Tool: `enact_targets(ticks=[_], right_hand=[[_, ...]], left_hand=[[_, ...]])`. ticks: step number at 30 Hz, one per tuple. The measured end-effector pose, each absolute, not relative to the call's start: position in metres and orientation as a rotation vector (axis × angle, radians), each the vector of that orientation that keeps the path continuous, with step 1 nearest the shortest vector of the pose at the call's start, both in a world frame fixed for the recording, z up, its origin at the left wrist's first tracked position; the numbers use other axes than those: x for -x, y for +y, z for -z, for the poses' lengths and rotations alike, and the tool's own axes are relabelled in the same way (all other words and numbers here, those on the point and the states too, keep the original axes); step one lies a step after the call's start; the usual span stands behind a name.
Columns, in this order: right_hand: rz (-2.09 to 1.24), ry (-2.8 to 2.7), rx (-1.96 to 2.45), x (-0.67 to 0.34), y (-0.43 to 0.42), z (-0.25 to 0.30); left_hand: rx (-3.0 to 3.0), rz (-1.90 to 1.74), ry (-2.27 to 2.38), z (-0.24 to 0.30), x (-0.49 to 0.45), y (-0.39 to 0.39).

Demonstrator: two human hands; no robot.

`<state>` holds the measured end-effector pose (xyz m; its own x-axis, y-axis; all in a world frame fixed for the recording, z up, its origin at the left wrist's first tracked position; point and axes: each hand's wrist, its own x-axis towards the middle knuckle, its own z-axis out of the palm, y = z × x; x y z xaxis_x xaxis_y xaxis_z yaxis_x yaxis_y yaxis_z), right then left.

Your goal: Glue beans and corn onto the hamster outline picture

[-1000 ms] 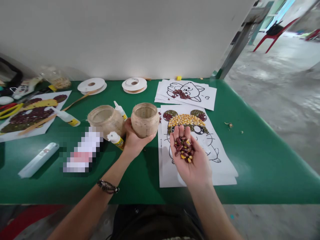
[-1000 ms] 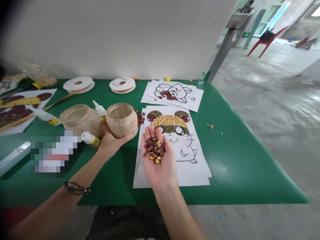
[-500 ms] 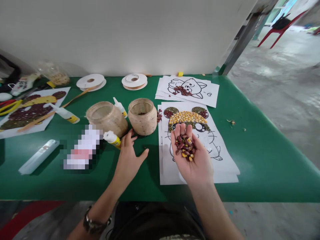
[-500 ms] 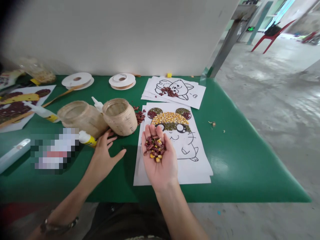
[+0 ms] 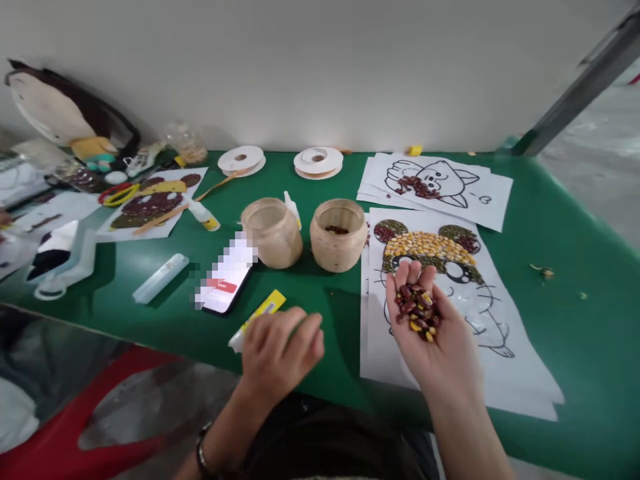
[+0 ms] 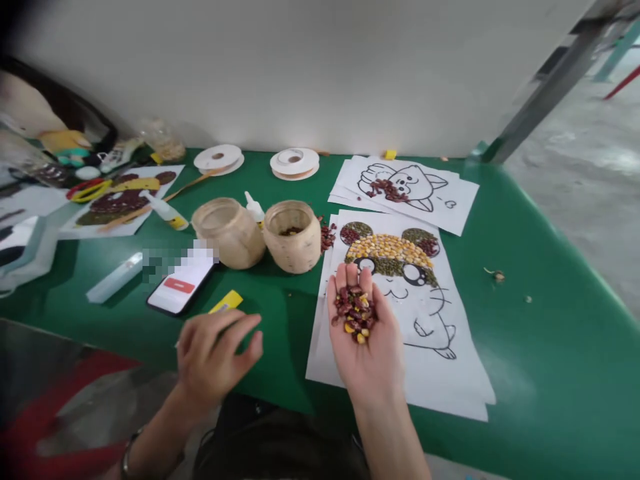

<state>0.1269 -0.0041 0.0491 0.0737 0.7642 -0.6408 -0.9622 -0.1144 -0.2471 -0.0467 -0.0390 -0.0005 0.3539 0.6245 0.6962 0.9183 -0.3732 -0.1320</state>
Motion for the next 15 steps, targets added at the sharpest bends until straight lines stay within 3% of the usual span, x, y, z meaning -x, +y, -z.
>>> enact_targets(ticks=[3, 6, 15], right_hand=[[-1.539, 0.262, 0.766, -0.121, -0.004, -0.048], [-1.543, 0.241, 0.754, -0.117, -0.004, -0.050], [-1.509, 0.346, 0.749, -0.119, -0.007, -0.053]], left_hand=[[2.056, 0.348, -1.767, 0.001, 0.069, -0.041], [2.285, 0.181, -1.868, 0.001, 0.082, -0.033], [2.792, 0.045, -1.080, -0.017, 0.060, -0.004]])
